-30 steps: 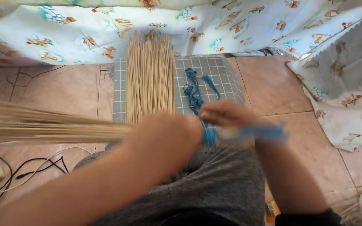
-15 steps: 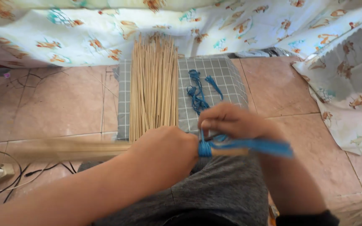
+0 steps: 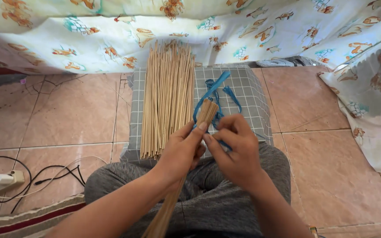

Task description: Bundling groups of thin wooden sticks together and securing them with blue plastic twine.

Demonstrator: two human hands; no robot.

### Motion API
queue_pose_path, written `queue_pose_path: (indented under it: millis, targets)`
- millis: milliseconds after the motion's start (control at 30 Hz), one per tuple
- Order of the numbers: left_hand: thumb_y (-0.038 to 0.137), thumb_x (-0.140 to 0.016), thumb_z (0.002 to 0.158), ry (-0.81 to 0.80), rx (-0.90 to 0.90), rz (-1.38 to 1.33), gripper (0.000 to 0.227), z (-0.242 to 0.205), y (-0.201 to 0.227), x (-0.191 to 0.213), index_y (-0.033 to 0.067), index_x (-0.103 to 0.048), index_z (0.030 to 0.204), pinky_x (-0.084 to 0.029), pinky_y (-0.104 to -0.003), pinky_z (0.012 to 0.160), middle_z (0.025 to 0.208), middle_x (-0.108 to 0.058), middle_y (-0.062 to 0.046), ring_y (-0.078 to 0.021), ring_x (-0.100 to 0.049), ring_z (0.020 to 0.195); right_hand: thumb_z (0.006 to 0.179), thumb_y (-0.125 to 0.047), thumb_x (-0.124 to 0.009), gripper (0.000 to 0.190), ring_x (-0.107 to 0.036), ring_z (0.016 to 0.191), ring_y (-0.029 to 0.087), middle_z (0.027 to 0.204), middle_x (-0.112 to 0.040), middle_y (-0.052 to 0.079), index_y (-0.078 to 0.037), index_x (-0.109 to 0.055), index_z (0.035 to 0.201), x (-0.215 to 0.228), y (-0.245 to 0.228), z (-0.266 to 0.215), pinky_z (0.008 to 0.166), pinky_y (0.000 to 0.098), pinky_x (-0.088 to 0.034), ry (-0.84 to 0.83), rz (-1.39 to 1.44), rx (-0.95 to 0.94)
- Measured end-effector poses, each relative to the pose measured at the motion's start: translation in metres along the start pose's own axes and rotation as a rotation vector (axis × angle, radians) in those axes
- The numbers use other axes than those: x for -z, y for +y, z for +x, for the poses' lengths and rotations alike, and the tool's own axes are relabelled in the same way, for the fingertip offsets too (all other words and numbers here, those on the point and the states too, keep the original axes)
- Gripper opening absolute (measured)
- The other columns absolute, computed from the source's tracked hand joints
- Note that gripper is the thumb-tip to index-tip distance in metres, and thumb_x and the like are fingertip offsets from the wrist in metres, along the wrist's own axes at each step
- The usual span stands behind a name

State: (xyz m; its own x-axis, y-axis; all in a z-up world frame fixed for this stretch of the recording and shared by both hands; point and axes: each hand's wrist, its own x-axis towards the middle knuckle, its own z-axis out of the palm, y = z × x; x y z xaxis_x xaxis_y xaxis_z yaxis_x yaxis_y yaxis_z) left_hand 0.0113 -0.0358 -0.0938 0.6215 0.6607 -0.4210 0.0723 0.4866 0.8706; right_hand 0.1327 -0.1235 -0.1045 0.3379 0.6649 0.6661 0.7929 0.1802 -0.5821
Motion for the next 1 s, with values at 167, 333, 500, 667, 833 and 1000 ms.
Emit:
queue_pose_path:
  millis: [167,333,500,667,833,1000]
  targets:
    - [0.028,-0.061,0.099,-0.02,0.09,-0.21,0.025,0.035,-0.02,0.002,0.0046,-0.07,0.1,-0.041,-0.031,0.043,0.066,-0.055,-0.011,-0.0269,-0.06,0.049,0.089,-0.008,-0.076,0.032,-0.061,0.054,0.02,0.077,-0.066,0.006,-0.008,-0.063,0.06,-0.019,0.029,0.009,0.052,0.0315,-0.05,-0.027,0.222,-0.091]
    - [0.022,-0.066,0.096,0.051,0.168,-0.329,0.031,0.052,-0.028,0.002,0.0035,-0.075,0.118,-0.061,-0.04,0.063,0.085,-0.065,-0.009,-0.0325,-0.075,0.08,0.09,-0.006,-0.074,0.036,-0.064,0.058,0.016,0.067,-0.071,0.008,-0.006,-0.061,0.056,-0.023,0.043,0.015,0.057,0.0278,-0.049,-0.131,0.393,-0.292]
    - [0.014,-0.073,0.094,0.189,-0.006,-0.419,0.022,0.083,-0.046,0.009,0.0037,-0.078,0.114,-0.063,-0.033,0.066,0.085,-0.074,-0.012,-0.0236,-0.074,0.078,0.093,-0.007,-0.072,0.041,-0.058,0.06,0.011,0.064,-0.071,0.008,-0.007,-0.061,0.054,-0.038,0.059,0.01,0.057,0.0277,-0.046,-0.135,0.499,-0.434]
    - [0.013,-0.073,0.095,0.248,-0.224,-0.42,0.02,0.094,-0.059,0.003,0.0039,-0.078,0.112,-0.06,-0.031,0.074,0.095,-0.077,-0.011,-0.0185,-0.071,0.085,0.093,-0.006,-0.064,0.028,-0.058,0.065,0.017,0.069,-0.063,0.014,0.001,-0.063,0.066,-0.071,0.105,-0.013,0.063,0.0292,-0.05,0.006,0.848,-0.55]
    - [0.009,-0.066,0.099,0.212,-0.341,-0.437,0.022,0.117,-0.097,0.012,0.0005,-0.073,0.119,-0.06,-0.035,0.077,0.105,-0.077,-0.015,-0.0213,-0.071,0.092,0.101,-0.024,-0.049,0.037,-0.06,0.077,0.016,0.094,-0.064,0.012,0.006,-0.07,0.098,-0.093,0.132,-0.043,0.08,0.0319,-0.052,0.102,1.25,-0.637]
    - [0.014,-0.067,0.1,0.174,-0.44,-0.324,0.02,0.118,-0.104,0.012,0.0026,-0.075,0.114,-0.05,-0.049,0.105,0.144,-0.051,-0.014,-0.0276,-0.052,0.13,0.09,-0.001,-0.053,0.031,-0.055,0.075,0.011,0.101,-0.064,0.014,0.013,-0.071,0.111,-0.106,0.132,-0.05,0.076,0.0284,-0.049,0.15,1.102,-0.577]
